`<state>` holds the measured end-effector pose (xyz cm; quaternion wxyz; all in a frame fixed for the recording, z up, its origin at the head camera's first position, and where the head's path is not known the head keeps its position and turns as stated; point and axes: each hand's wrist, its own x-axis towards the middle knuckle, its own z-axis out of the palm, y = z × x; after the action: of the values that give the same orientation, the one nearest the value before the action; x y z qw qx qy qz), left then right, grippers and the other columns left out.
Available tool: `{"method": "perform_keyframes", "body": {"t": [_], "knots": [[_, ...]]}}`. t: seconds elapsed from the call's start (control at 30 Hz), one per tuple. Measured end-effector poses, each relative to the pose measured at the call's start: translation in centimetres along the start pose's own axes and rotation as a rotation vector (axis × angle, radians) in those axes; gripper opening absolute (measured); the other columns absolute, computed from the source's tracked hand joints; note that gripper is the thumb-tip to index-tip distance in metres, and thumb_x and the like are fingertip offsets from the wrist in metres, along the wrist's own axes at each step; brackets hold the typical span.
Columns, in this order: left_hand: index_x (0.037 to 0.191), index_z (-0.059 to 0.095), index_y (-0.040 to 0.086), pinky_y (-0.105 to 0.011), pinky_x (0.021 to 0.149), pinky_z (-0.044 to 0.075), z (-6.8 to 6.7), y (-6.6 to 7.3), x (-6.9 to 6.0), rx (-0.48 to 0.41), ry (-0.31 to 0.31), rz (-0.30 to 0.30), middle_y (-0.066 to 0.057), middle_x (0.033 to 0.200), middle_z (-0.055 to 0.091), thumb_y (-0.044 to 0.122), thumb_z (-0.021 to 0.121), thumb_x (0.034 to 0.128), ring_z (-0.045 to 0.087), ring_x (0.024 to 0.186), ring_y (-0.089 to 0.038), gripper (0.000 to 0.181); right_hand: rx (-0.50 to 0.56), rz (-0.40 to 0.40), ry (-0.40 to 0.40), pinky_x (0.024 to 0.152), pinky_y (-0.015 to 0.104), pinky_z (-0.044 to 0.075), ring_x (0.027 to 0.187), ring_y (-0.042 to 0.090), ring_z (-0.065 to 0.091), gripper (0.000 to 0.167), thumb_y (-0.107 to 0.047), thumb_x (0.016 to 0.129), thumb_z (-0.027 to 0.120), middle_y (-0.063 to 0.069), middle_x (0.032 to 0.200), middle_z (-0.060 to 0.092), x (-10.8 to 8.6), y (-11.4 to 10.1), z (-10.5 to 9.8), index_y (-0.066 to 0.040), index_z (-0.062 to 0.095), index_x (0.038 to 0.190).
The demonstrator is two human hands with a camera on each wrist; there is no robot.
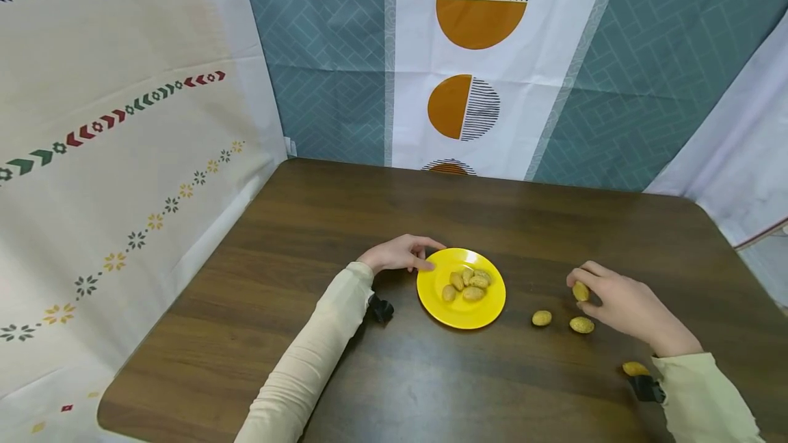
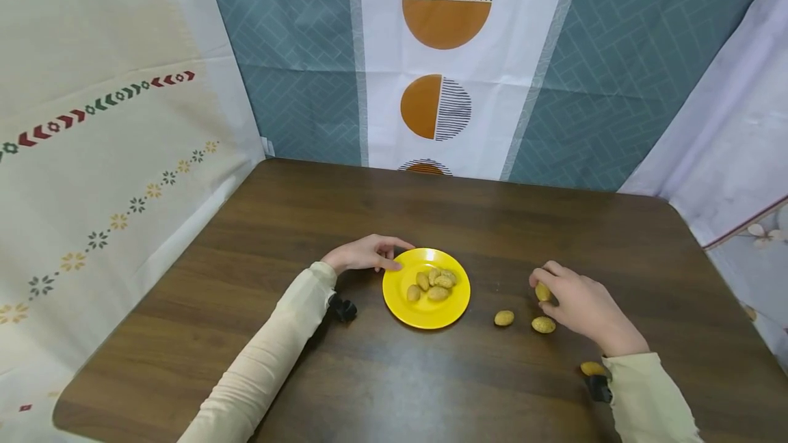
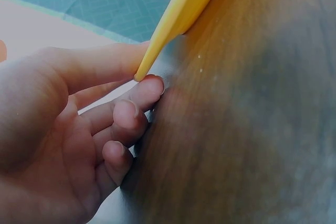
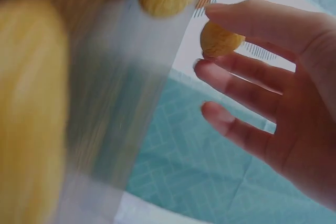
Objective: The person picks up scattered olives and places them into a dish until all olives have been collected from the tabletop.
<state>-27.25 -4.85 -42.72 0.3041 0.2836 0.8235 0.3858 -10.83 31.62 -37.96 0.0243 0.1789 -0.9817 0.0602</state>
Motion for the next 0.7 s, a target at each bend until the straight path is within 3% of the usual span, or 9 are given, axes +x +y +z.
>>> {"method": "perform_keyframes", "body": {"t": [0.5,0.7], "knots": [[0.138,0.055,0.027,-0.023,0.062,0.045,0.1,-0.1,0.0,0.008,0.000,-0.009,-0.003,0.079,0.054,0.028,0.067,0.0905,0.047,0.062,-0.016,0.049,0.016,-0.079,0.040,0.057,0.025,0.047,0.065,0.008,0.050,0.034,-0.010,0.075,0.081,0.003,0.105,0.064,4.9,-4.7,0.6,-0.012,0.066,0.105],[0.138,0.054,0.026,-0.023,0.062,0.045,0.0,0.0,0.1,0.014,-0.002,-0.003,-0.004,0.080,0.054,0.028,0.067,0.0909,0.047,0.062,-0.016,0.049,0.035,-0.090,0.039,0.068,0.036,0.056,0.077,0.015,0.060,0.037,-0.010,0.076,0.081,0.004,0.107,0.066,6.4,-6.6,0.7,-0.011,0.066,0.109]]}}
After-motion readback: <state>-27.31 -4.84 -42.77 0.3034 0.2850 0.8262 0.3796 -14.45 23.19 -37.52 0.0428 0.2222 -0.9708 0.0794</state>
